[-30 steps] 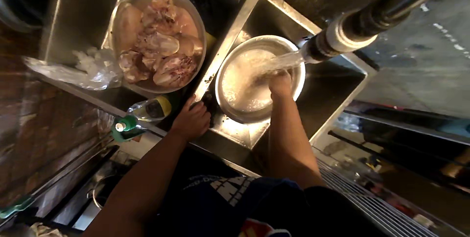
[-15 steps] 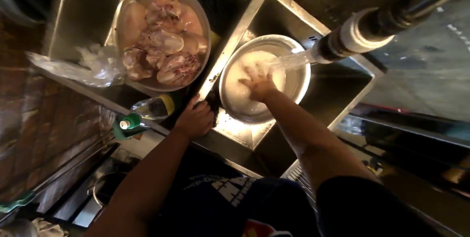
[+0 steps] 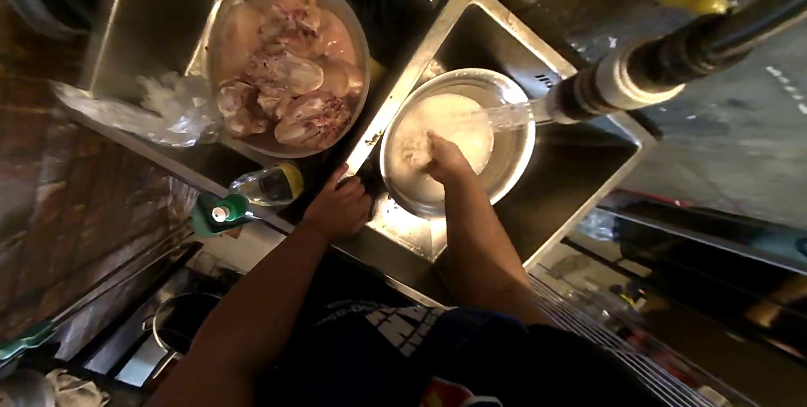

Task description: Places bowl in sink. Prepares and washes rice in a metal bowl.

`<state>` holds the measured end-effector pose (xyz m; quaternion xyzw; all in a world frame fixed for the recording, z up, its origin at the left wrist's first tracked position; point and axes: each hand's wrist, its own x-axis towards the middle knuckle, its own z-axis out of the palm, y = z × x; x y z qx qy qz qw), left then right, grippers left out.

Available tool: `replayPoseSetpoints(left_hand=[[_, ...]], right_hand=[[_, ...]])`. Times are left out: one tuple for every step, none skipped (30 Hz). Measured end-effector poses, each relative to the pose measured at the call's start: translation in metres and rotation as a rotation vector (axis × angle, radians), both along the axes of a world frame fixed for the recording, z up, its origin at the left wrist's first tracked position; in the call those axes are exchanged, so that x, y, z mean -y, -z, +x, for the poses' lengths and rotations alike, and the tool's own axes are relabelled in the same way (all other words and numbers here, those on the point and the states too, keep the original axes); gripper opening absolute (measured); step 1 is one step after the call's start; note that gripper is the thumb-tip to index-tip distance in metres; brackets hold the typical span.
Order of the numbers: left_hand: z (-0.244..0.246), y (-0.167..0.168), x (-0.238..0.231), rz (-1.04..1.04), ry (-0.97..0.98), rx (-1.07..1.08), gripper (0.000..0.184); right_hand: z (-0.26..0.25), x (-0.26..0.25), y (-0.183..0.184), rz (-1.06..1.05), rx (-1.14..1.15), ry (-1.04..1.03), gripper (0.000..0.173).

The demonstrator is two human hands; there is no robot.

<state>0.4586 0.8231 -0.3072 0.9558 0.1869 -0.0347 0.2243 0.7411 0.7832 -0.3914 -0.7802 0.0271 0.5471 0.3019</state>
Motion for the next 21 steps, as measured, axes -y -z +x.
replayPoseSetpoints(left_hand=[[0.0,0.0,-0.001,-0.012,-0.004,-0.005,0.024],[0.0,-0.001,-0.001,-0.02,-0.008,-0.01,0.024],[-0.001,-0.002,-0.001,-0.024,-0.009,-0.016,0.025],[-0.001,-0.004,-0.001,-0.026,-0.004,-0.028,0.025],[-0.001,-0.003,-0.001,-0.027,-0.001,-0.027,0.025],[0.0,-0.003,-0.001,-0.027,0.001,-0.019,0.025],[0.0,-0.002,-0.001,-0.021,0.001,-0.008,0.026],[0.0,-0.001,-0.001,-0.012,-0.001,0.008,0.026],[0.0,0.0,0.0,-0.003,0.0,0.022,0.026],[-0.001,0.002,0.0,0.005,0.002,0.028,0.026],[-0.001,0.003,0.0,0.009,0.001,0.033,0.025],[-0.002,0.003,0.001,0.012,-0.002,0.031,0.025],[-0.002,0.003,0.001,0.01,-0.001,0.018,0.025],[-0.002,0.002,0.001,0.005,0.002,-0.006,0.026],[-0.002,0.001,0.0,-0.001,0.009,-0.033,0.026],[-0.001,0.0,0.0,-0.007,0.016,-0.057,0.027],[0.0,0.0,0.0,-0.009,0.022,-0.071,0.027],[0.001,0.0,-0.001,-0.007,0.023,-0.073,0.027],[0.001,0.0,-0.001,-0.007,0.021,-0.069,0.026],[0.001,0.001,-0.001,-0.007,0.017,-0.054,0.025],[0.0,0.0,-0.001,-0.007,0.014,-0.05,0.025]], right_hand=[[0.001,0.003,-0.006,0.067,0.053,-0.1,0.049],[0.001,0.006,-0.014,0.1,0.153,-0.244,0.044],[0.001,0.01,-0.024,0.113,0.257,-0.408,0.04],[0.002,0.015,-0.032,0.124,0.37,-0.594,0.038],[0.002,0.022,-0.035,0.14,0.483,-0.774,0.039],[0.002,0.029,-0.037,0.131,0.573,-0.933,0.047],[0.0,0.036,-0.034,0.086,0.633,-1.096,0.057],[-0.002,0.041,-0.027,0.032,0.66,-1.229,0.064],[-0.001,0.046,-0.017,0.002,0.67,-1.326,0.068],[0.003,0.047,-0.006,-0.019,0.676,-1.392,0.069],[0.007,0.044,0.002,-0.055,0.668,-1.435,0.066],[0.012,0.04,0.007,-0.117,0.654,-1.454,0.062],[0.014,0.035,0.008,-0.187,0.638,-1.448,0.057],[0.015,0.029,0.008,-0.278,0.617,-1.42,0.058],[0.012,0.024,0.011,-0.34,0.597,-1.337,0.062],[0.007,0.022,0.014,-0.385,0.59,-1.235,0.068],[0.0,0.018,0.017,-0.438,0.578,-1.12,0.07],[-0.007,0.011,0.018,-0.49,0.551,-0.994,0.069],[-0.015,0.004,0.017,-0.515,0.53,-0.86,0.064],[-0.021,-0.003,0.015,-0.507,0.504,-0.714,0.06],[-0.023,-0.008,0.015,-0.471,0.491,-0.629,0.052]])
